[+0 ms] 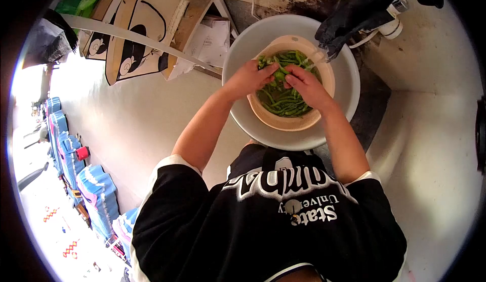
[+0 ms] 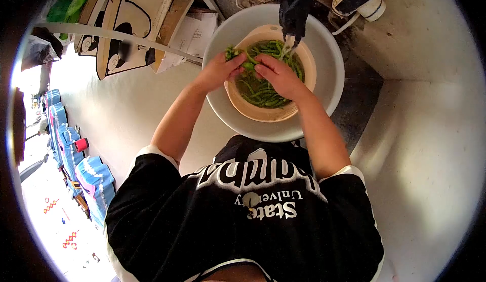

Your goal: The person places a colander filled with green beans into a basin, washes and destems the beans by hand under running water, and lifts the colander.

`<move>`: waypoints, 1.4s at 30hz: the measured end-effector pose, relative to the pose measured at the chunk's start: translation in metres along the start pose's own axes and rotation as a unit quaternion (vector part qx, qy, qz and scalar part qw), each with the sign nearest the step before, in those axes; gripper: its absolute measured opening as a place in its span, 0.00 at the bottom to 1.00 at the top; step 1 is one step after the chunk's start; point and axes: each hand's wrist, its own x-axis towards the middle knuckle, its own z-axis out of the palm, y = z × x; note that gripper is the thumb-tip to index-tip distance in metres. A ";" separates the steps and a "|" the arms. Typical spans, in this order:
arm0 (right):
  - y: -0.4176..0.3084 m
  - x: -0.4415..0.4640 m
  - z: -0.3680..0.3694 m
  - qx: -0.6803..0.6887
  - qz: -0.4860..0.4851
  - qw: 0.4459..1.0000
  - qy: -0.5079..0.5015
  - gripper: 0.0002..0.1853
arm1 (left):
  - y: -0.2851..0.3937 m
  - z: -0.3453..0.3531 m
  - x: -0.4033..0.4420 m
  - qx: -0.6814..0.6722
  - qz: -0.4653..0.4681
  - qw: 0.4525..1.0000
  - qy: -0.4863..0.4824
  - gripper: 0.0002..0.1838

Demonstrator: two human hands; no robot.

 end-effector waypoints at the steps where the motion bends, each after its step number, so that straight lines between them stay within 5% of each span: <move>1: 0.006 0.002 0.003 0.059 -0.011 0.998 0.003 0.11 | -0.001 0.001 -0.001 -0.145 -0.042 0.988 -0.034 0.13; 2: 0.009 0.003 0.005 0.119 -0.021 0.993 0.006 0.10 | -0.002 0.005 -0.001 -0.219 -0.036 0.975 0.003 0.12; 5: 0.013 0.009 -0.006 0.002 0.027 0.999 -0.020 0.12 | -0.006 0.006 0.001 -0.355 -0.010 0.929 0.103 0.09; 6: 0.025 0.009 -0.005 -0.192 0.005 0.981 0.002 0.13 | -0.010 -0.004 0.003 -0.347 0.003 0.929 0.129 0.09; 8: 0.048 0.011 0.001 -0.550 -0.037 0.833 0.050 0.15 | -0.014 -0.017 0.002 -0.311 0.005 0.940 0.140 0.10; 9: 0.049 0.018 0.006 -0.531 0.077 0.843 0.032 0.20 | -0.015 -0.019 -0.002 -0.283 -0.006 0.951 0.126 0.10; 13: 0.068 0.041 0.031 -0.563 0.150 0.812 0.041 0.27 | -0.026 -0.014 -0.007 -0.239 -0.044 0.963 0.120 0.10; 16: 0.104 0.045 0.029 -0.443 0.106 0.879 0.144 0.25 | -0.032 -0.016 -0.009 -0.078 -0.030 0.991 0.103 0.11; 18: 0.101 0.043 0.014 -0.373 0.133 0.910 0.118 0.24 | -0.052 -0.019 -0.002 0.176 0.024 0.977 0.120 0.13; 20: 0.083 0.037 0.007 -0.324 0.138 0.930 0.106 0.23 | -0.071 -0.018 0.003 0.428 0.125 0.890 0.093 0.15; 22: 0.045 0.023 0.009 -0.296 0.120 0.942 0.101 0.23 | -0.084 -0.015 0.001 0.647 0.261 0.716 0.026 0.18; 25: 0.030 0.008 0.015 -0.260 0.090 0.952 0.135 0.19 | -0.067 0.002 -0.002 0.565 0.177 0.804 -0.060 0.15; 28: 0.025 -0.003 0.015 -0.195 0.095 0.965 0.148 0.18 | -0.052 0.021 -0.007 0.469 0.035 0.883 0.001 0.17; 31: 0.049 -0.009 0.008 0.016 0.134 0.983 0.127 0.19 | -0.062 0.029 -0.018 0.412 0.202 0.887 0.040 0.15; 34: 0.044 -0.022 0.012 0.349 0.152 0.922 0.067 0.24 | -0.052 0.034 -0.023 0.377 0.297 0.876 0.037 0.13; 37: 0.081 -0.013 0.012 0.277 0.179 0.934 0.139 0.24 | -0.046 0.035 -0.022 0.374 0.312 0.863 0.130 0.11; 38: 0.075 -0.017 0.009 0.029 0.167 0.977 0.127 0.24 | -0.043 0.032 -0.019 0.312 0.269 0.893 0.182 0.10; 39: 0.062 -0.025 0.002 -0.220 0.143 0.959 0.107 0.24 | -0.039 0.024 -0.013 0.248 0.224 0.914 0.232 0.10; 40: 0.049 -0.032 -0.006 -0.454 0.110 0.880 0.081 0.24 | -0.035 0.016 -0.009 0.182 0.176 0.926 0.280 0.10; 42: 0.033 -0.048 -0.029 -0.352 0.060 0.922 0.150 0.25 | -0.034 -0.008 -0.011 0.055 0.088 0.953 0.285 0.10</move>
